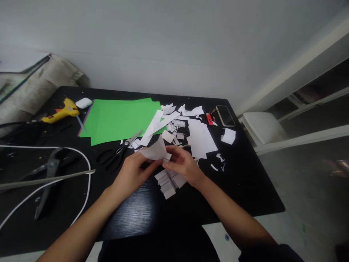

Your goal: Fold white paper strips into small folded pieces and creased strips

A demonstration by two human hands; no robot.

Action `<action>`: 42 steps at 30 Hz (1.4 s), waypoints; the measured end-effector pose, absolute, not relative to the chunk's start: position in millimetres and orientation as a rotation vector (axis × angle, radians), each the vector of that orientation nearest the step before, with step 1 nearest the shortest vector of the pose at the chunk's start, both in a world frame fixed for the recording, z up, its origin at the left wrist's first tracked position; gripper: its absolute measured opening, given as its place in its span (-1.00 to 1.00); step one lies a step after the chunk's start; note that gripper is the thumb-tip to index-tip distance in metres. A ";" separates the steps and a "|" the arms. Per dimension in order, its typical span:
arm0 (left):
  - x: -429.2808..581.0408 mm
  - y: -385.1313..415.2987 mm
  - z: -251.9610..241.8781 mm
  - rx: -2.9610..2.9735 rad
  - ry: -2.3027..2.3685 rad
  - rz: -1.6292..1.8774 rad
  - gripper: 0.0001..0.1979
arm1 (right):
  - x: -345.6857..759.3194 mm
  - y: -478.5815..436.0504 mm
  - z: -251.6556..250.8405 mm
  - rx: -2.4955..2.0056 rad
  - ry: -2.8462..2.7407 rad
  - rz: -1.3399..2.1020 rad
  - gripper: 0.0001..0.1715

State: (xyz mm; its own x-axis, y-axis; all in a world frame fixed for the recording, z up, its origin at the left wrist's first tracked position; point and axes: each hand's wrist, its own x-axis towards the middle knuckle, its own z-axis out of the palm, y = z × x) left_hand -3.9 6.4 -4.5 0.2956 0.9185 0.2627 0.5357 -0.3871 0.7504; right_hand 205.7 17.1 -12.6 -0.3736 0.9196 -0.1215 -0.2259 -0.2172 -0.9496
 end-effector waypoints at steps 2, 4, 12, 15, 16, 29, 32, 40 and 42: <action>-2.9 6.4 -3.5 2.048 1.272 0.973 -0.86 | 204.2 15.8 -14.0 -0.940 -1.235 1.653 -0.50; -2.2 6.8 -1.6 2.080 1.210 1.014 -0.84 | 203.5 14.5 -14.4 -0.932 -1.316 1.593 -0.53; -7.6 6.1 2.3 2.236 1.006 1.060 -0.84 | 212.2 17.4 -7.0 -0.857 -1.560 1.354 -0.72; -11.9 5.5 1.7 2.277 0.939 1.032 -0.78 | 216.2 19.5 -2.3 -0.864 -1.674 1.263 -0.68; -13.2 5.2 1.9 2.286 0.918 1.019 -0.77 | 217.0 19.9 -1.1 -0.864 -1.705 1.228 -0.65; -15.6 4.9 3.9 2.287 1.011 1.025 -0.77 | 210.4 15.7 -8.8 -0.962 -1.470 1.273 -0.75; -14.6 5.0 4.2 2.245 0.964 1.064 -0.79 | 209.4 14.9 -7.7 -0.945 -1.383 1.368 -0.81; -14.6 5.2 4.0 2.237 0.943 1.083 -0.74 | 209.7 13.1 -5.4 -0.921 -1.374 1.383 -0.84; -15.3 5.1 4.4 2.242 0.947 1.068 -0.74 | 209.8 12.7 -4.9 -0.903 -1.381 1.381 -0.82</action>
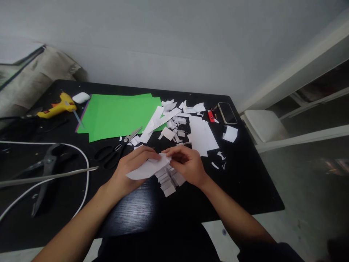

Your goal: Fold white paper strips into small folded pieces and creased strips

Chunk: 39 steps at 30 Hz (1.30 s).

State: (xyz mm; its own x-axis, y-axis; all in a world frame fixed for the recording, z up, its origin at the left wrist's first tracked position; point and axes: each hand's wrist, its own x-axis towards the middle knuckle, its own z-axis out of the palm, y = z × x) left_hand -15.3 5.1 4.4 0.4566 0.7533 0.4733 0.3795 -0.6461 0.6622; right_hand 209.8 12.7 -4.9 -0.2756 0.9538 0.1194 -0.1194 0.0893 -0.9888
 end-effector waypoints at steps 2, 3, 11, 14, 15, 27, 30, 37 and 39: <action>-15.5 4.8 6.3 2.242 0.950 1.050 -0.76 | 210.5 12.5 -3.6 -0.872 -1.380 1.398 -0.81; -15.3 4.6 7.7 2.242 0.955 1.048 -0.78 | 211.2 12.5 -2.5 -0.858 -1.378 1.415 -0.81; -13.9 2.2 14.6 2.312 0.926 1.002 -0.74 | 219.4 16.0 11.1 -0.937 -1.367 1.572 -0.82; -15.3 1.2 12.5 2.323 0.906 0.946 -0.70 | 218.0 17.7 11.5 -1.047 -1.377 1.555 -0.89; -15.6 0.8 11.9 2.328 0.899 0.931 -0.69 | 217.4 18.2 10.8 -1.066 -1.376 1.567 -0.83; -11.2 1.7 12.5 2.323 0.908 0.966 -0.75 | 219.4 18.8 10.5 -1.099 -1.463 1.555 -0.85; -12.8 1.4 16.0 2.241 0.939 0.980 -0.76 | 218.7 15.5 13.0 -1.091 -1.491 1.460 -0.86; -12.8 2.4 28.9 1.759 1.115 0.885 -0.89 | 218.3 9.7 18.4 -0.914 -1.867 0.925 -0.85; -10.3 3.6 31.4 1.765 1.105 0.720 -0.84 | 217.8 9.9 17.6 -0.890 -1.919 0.889 -0.85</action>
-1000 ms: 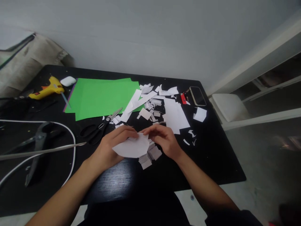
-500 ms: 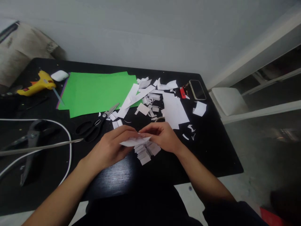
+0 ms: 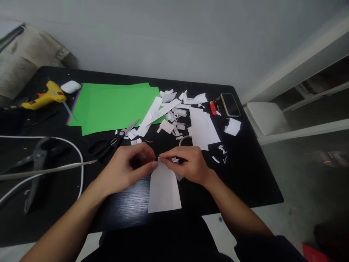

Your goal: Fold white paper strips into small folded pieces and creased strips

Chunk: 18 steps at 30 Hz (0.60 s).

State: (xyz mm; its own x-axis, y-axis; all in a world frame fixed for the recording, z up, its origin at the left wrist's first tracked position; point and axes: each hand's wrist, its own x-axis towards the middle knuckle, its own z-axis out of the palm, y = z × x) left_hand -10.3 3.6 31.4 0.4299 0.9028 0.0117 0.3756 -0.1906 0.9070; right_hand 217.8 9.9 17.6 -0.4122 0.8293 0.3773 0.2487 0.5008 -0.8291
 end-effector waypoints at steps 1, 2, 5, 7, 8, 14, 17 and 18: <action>-9.0 3.8 31.9 1.774 1.110 0.650 -0.84 | 217.5 10.1 16.7 -0.892 -1.941 0.881 -0.86; -7.9 3.8 31.8 1.779 1.122 0.600 -0.83 | 217.2 10.4 15.4 -0.899 -1.960 0.877 -0.86; -6.0 2.9 29.6 1.768 1.166 0.523 -0.86 | 216.4 10.9 11.4 -0.916 -2.001 0.890 -0.87; -6.1 2.7 28.1 1.753 1.186 0.496 -0.87 | 216.2 11.3 9.7 -0.923 -2.011 0.926 -0.86; -6.4 2.9 27.7 1.749 1.191 0.485 -0.87 | 216.2 11.5 9.6 -0.932 -2.011 0.951 -0.85; -7.9 4.6 28.8 1.717 1.178 0.430 -0.90 | 218.7 14.0 16.0 -1.042 -1.973 1.208 -0.87; -7.2 5.7 29.2 1.668 1.155 0.410 -0.90 | 220.4 15.5 18.3 -1.085 -1.928 1.350 -0.86; -6.7 6.1 29.1 1.652 1.147 0.406 -0.90 | 220.8 16.0 18.5 -1.090 -1.911 1.389 -0.85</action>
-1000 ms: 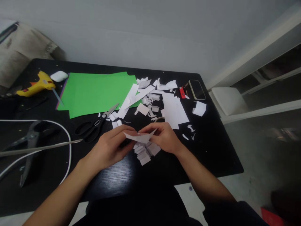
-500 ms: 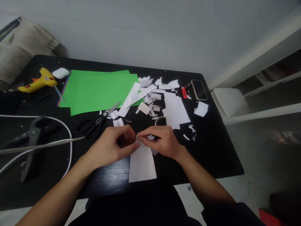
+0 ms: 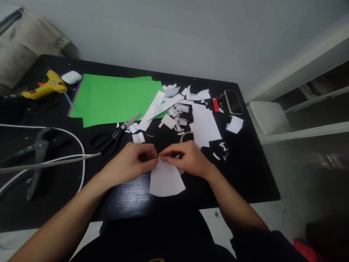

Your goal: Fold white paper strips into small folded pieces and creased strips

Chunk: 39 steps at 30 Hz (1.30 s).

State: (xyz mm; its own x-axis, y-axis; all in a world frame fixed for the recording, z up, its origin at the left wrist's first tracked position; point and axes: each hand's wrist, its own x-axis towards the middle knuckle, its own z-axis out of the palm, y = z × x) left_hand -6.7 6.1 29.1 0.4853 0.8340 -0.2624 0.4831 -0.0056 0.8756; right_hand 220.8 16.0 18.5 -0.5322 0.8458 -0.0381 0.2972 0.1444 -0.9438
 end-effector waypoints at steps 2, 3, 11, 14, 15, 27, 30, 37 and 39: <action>-5.5 6.7 28.5 1.620 1.136 0.409 -0.89 | 221.4 17.1 18.4 -1.085 -1.877 1.465 -0.85; -4.8 7.0 27.9 1.601 1.131 0.409 -0.88 | 221.5 17.5 18.2 -1.083 -1.861 1.501 -0.85; -1.9 7.3 19.2 1.555 1.118 0.320 -0.83 | 215.7 16.3 23.0 -1.137 -1.823 1.591 -0.93; -1.5 6.3 17.8 1.521 1.136 0.261 -0.83 | 212.9 12.7 26.7 -1.198 -1.888 1.462 -0.88; -1.3 5.9 17.8 1.515 1.143 0.246 -0.82 | 212.3 11.4 27.8 -1.204 -1.916 1.418 -0.86; -4.6 5.0 16.6 1.526 1.204 0.317 -0.84 | 211.6 5.1 33.0 -1.182 -2.142 1.127 -0.77; -5.0 6.0 20.6 1.552 1.191 0.308 -0.84 | 213.3 6.7 35.7 -1.208 -2.109 1.209 -0.76; -8.8 7.6 27.0 1.626 1.093 0.317 -0.85 | 219.5 9.9 39.9 -1.189 -2.088 1.355 -0.79; -10.2 7.2 27.4 1.637 1.076 0.309 -0.86 | 220.9 10.4 40.7 -1.161 -2.103 1.366 -0.78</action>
